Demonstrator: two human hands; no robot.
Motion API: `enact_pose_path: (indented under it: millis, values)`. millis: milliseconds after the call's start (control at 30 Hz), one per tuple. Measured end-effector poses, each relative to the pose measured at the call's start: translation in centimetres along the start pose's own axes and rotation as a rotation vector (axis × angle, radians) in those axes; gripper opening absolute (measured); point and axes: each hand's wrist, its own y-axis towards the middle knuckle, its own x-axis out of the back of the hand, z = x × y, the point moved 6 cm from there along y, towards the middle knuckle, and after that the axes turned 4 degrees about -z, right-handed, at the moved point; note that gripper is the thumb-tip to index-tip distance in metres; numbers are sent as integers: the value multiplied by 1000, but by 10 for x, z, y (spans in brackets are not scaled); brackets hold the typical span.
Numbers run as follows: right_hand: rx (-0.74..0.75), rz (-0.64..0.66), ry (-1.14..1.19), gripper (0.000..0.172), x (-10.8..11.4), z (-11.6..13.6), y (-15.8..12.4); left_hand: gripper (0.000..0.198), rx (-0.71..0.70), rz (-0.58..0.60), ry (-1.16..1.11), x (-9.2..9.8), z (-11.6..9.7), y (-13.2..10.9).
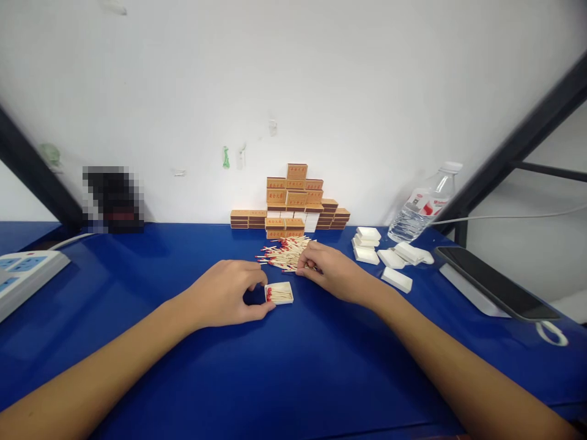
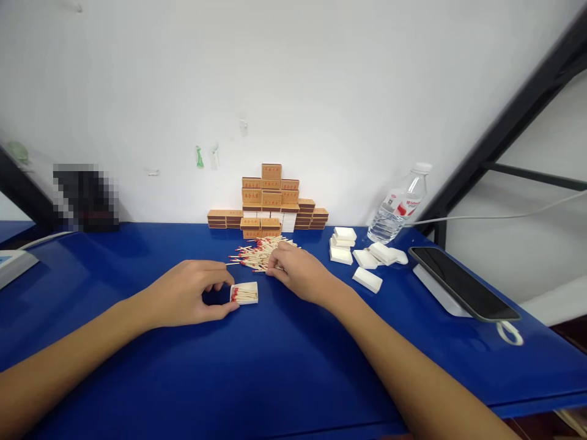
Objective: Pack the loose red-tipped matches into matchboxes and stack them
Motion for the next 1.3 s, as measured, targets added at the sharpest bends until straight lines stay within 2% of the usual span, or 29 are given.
enact_pose_path:
  millis: [133, 233, 300, 433, 533, 667, 767, 867, 1067, 1300]
  values:
    - [7, -53, 92, 11, 12, 12, -4, 25, -2, -20, 16, 1, 1, 1]
    - [57, -3, 140, 12, 13, 27, -8, 25, 8, -21, 14, 1, 2, 1]
    - [62, 20, 105, 12, 16, 29, -9, 26, 12, -15, 11, 1, 2, 0]
    - [-57, -58, -73, 13, 38, 1, -6, 26, 2, -14, 14, 1, 0, 0]
    - [-130, -23, -120, 14, 48, -20, -6, 27, -10, -7, 17, -1, -2, 0]
    - [-129, 9, -83, 14, 40, -20, -7, 25, -39, -16, 7, -2, -7, 0]
    - [-46, 13, -89, 9, 29, -13, -7, 26, -42, -14, 11, -2, -8, 0]
    - [43, 61, -69, 24, 22, -11, -7, 26, -40, -2, 17, -2, -8, 1]
    - [12, 129, -43, 13, 18, -17, -6, 26, -31, -3, 4, -1, -8, 1]
    - [-13, 73, 1, 8, 21, -12, -8, 26, -12, 8, 2, -2, -8, 1]
